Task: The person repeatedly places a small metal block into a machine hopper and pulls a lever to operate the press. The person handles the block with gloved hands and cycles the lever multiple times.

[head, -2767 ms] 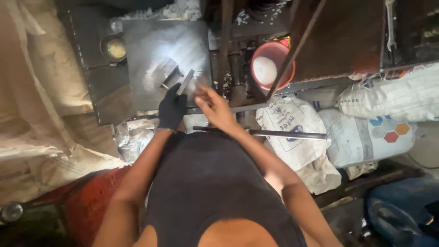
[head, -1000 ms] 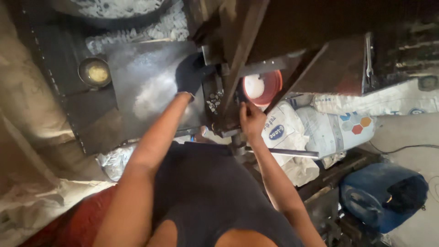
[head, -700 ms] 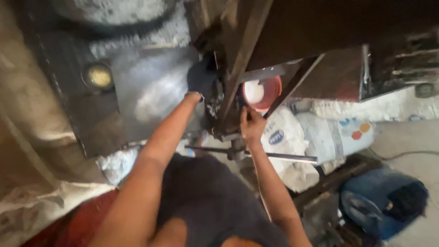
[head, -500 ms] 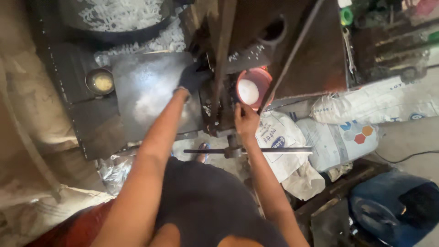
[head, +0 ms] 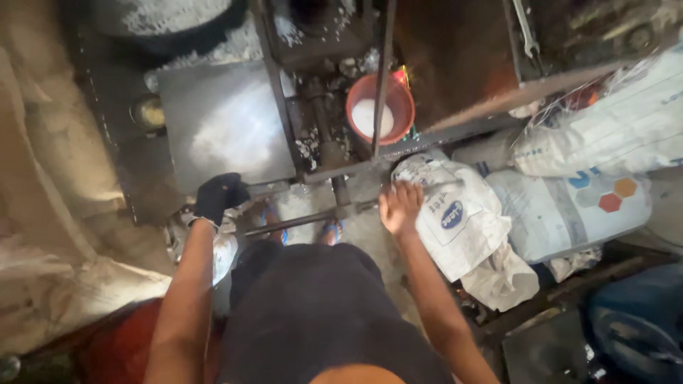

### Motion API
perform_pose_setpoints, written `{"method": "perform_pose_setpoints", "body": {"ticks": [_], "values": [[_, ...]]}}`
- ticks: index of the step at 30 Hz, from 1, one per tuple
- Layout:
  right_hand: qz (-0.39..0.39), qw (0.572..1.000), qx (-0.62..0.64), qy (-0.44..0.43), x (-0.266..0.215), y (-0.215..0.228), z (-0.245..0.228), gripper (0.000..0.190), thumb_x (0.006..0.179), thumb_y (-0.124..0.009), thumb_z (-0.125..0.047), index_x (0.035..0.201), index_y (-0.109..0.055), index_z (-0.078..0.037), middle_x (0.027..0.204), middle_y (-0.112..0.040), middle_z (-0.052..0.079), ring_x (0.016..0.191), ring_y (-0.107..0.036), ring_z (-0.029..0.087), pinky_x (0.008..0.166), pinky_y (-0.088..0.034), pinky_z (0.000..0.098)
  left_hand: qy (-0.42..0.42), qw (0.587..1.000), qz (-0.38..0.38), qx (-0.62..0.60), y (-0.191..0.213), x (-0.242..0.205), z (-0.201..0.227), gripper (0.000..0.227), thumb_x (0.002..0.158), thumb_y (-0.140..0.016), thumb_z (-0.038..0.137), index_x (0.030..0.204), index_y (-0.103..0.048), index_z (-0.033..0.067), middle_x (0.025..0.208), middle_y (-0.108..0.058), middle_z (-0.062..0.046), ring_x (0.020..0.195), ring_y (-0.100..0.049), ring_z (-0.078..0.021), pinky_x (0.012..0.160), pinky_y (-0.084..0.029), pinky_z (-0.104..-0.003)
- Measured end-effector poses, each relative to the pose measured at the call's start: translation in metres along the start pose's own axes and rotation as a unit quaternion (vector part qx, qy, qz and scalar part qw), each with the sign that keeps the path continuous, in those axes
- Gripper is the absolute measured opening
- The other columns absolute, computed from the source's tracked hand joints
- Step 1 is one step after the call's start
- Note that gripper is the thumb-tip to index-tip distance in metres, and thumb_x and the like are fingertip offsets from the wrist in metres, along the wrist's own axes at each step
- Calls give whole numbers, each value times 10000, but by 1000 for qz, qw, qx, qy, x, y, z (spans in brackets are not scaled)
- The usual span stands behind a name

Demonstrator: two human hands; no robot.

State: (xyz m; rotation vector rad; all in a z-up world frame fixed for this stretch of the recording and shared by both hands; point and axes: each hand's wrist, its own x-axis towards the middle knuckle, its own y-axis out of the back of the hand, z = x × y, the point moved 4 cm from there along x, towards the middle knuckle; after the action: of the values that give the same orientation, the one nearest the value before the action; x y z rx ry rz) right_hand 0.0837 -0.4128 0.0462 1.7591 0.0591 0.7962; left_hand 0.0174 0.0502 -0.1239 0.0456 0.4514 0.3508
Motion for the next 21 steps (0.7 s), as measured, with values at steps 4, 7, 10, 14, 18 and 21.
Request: {"method": "perform_pose_setpoints", "body": {"ticks": [4,7,10,14,18,21], "values": [[-159,985,-25,-64,-45,-115,-9,190,867,-664,-260,1031,-746,-209,1116,-700,215,825,-695,392,704,-527,541,-221,869,-32,441,4,-45,0,355,755,-764,234,1088,-749,111,1018,-765,-137,958,-732,-324,865,-573,-414],[-300,927,175,-141,-81,-164,-21,194,946,-634,-308,1044,-766,-204,1076,-748,226,769,-748,361,618,-578,514,-223,836,-47,498,2,-68,-20,380,806,-730,216,1175,-746,126,1149,-753,-119,1084,-706,-315,957,-545,-414],[-331,734,459,-374,-104,-181,-33,320,1061,-568,-294,1095,-715,-12,917,-793,206,782,-787,290,676,-610,450,-73,908,-53,409,2,-72,-37,376,884,-720,301,1209,-723,110,1208,-732,-136,1153,-676,-326,994,-510,-419],[-136,511,629,-570,-125,-174,-10,377,1039,-407,-323,1134,-615,-24,892,-731,171,757,-751,291,673,-636,424,-31,946,-142,289,-45,-72,-39,583,825,-757,380,1291,-623,56,1247,-680,-183,1168,-652,-352,970,-495,-424],[181,345,661,-642,-112,-132,63,469,1110,-472,-532,1044,-535,-71,804,-544,83,639,-539,240,531,-479,441,4,768,-365,526,-113,-60,-37,553,794,-703,574,1118,-764,129,1134,-732,-178,1081,-685,-365,962,-524,-434],[366,435,546,-615,-85,-79,145,718,955,-475,-659,1416,-472,-108,1226,-612,117,945,-683,312,810,-617,465,27,704,-425,569,-125,-36,-42,550,806,-694,584,1092,-770,120,1097,-736,-188,1042,-702,-364,937,-534,-445]]}}
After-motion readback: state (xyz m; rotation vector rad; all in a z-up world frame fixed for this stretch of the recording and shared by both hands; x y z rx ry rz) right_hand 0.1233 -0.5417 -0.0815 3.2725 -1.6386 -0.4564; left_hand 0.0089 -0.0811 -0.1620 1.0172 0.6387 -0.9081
